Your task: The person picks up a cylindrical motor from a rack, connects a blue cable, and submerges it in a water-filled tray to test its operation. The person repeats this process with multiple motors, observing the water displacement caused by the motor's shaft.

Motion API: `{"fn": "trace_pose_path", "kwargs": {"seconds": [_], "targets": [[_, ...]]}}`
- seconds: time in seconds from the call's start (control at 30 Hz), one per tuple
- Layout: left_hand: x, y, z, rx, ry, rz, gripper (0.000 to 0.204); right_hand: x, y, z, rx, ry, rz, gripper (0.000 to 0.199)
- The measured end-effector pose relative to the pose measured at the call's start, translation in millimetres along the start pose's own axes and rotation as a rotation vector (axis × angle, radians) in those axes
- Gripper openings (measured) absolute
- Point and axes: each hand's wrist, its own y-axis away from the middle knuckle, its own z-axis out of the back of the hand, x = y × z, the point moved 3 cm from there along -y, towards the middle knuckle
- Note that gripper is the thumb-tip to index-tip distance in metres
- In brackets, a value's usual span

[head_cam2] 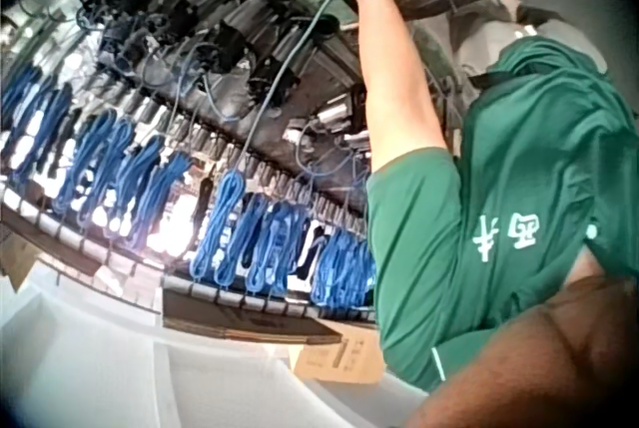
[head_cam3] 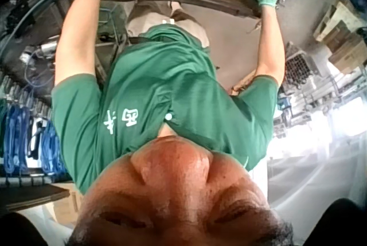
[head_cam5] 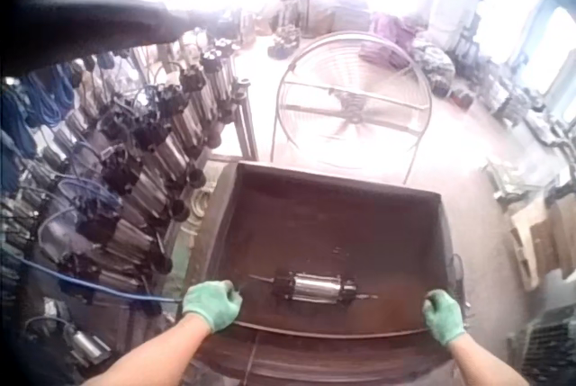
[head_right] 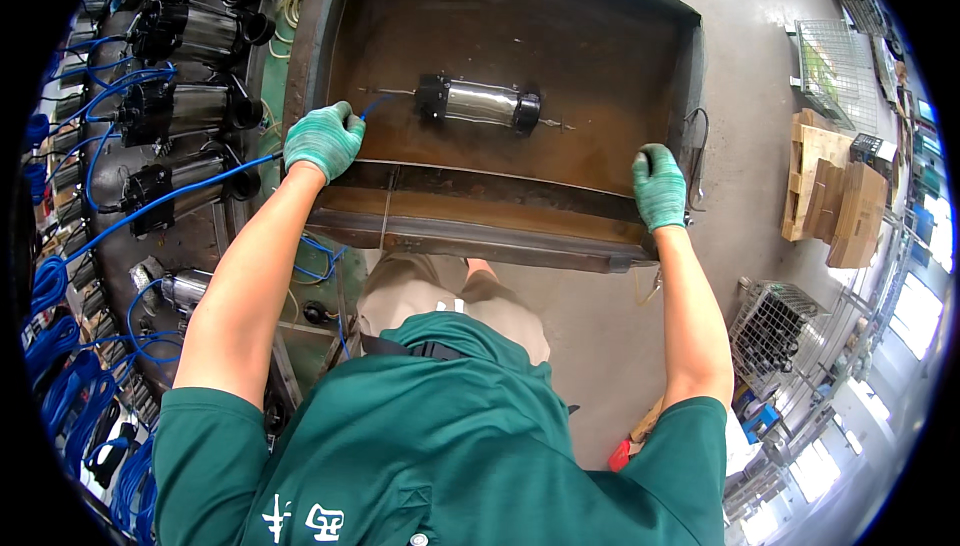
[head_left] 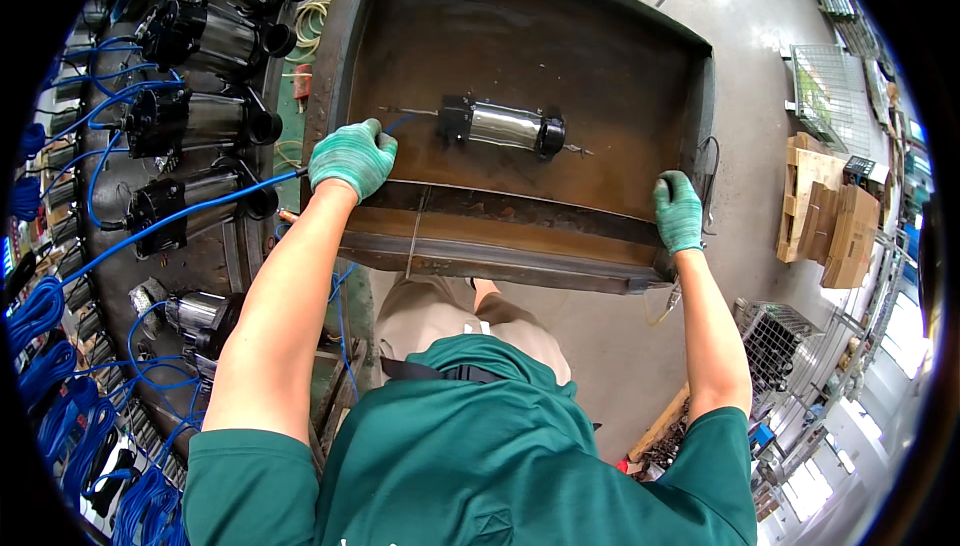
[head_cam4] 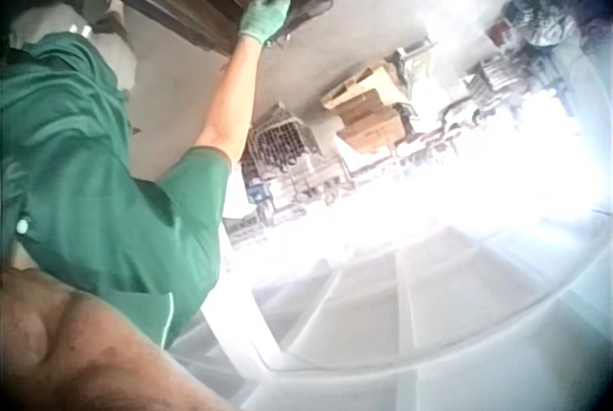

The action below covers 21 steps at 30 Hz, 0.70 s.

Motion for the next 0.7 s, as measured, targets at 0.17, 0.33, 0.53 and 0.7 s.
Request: {"fn": "trace_pose_path", "kwargs": {"seconds": [0.17,0.33,0.53,0.7], "targets": [[-2,1,2,0.016,-0.037,0.024,0.034,4,-3,-8,-0.01,0.007,-0.263,0.033],[-4,2,1,-0.008,-0.042,0.012,0.034,5,-7,-9,0.061,0.16,-0.344,0.046],[-1,1,-2,-0.091,-0.035,-0.012,0.029,9,-12,-8,0.169,0.243,-0.391,0.047],[-4,2,-2,-0.081,-0.046,-0.009,0.031,6,-13,-8,0.212,0.243,-0.425,0.047]]}}
